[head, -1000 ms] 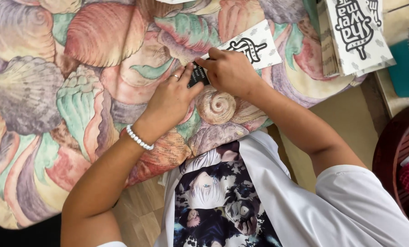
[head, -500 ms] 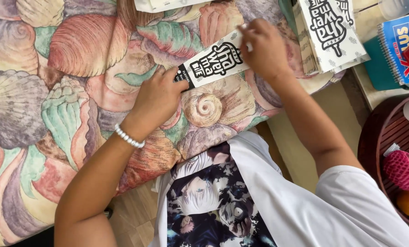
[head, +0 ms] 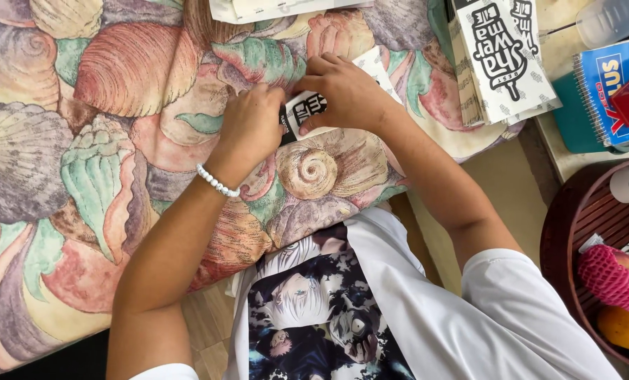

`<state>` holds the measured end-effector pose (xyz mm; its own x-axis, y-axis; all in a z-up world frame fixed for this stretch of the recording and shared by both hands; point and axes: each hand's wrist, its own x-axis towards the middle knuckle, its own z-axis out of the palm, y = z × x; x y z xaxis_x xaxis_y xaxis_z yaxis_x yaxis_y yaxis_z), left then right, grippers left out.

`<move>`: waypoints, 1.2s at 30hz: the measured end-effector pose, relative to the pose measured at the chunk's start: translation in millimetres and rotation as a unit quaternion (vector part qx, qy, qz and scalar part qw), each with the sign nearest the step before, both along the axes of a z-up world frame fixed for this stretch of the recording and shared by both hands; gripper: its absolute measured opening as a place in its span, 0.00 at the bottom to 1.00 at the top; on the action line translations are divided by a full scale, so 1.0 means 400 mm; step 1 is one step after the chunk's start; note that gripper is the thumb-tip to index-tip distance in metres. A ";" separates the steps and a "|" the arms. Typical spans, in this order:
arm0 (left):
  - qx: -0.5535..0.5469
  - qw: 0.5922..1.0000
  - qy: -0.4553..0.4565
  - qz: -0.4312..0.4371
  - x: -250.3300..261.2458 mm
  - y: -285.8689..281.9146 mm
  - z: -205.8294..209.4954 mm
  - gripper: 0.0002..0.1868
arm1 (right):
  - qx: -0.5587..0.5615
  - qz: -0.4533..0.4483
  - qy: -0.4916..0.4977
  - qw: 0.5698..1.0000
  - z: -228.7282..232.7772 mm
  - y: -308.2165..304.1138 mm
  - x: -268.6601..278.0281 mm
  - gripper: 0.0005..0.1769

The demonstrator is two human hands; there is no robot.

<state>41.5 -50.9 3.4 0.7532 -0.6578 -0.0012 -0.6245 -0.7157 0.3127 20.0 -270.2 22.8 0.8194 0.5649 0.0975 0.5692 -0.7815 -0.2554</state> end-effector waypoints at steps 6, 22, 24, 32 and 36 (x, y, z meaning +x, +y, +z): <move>-0.041 0.999 -0.003 -0.033 -0.047 0.004 0.074 0.12 | 0.055 0.010 0.047 0.997 0.023 -0.010 -0.011 0.12; 0.015 0.999 -0.008 -0.047 -0.018 0.155 0.298 0.10 | 0.095 -0.238 -0.019 0.966 0.157 -0.352 -0.221 0.07; -0.013 0.997 -0.017 -0.068 -0.038 0.143 0.310 0.19 | 0.151 -0.124 -0.145 0.970 0.181 -0.259 -0.237 0.05; -0.019 0.984 -0.096 -0.151 -0.134 0.111 0.301 0.16 | 0.025 0.004 -0.269 0.963 0.205 0.040 -0.204 0.12; -0.016 0.984 -0.115 -0.136 -0.108 0.193 0.350 0.21 | 0.061 0.025 -0.213 0.975 0.209 -0.019 -0.199 0.06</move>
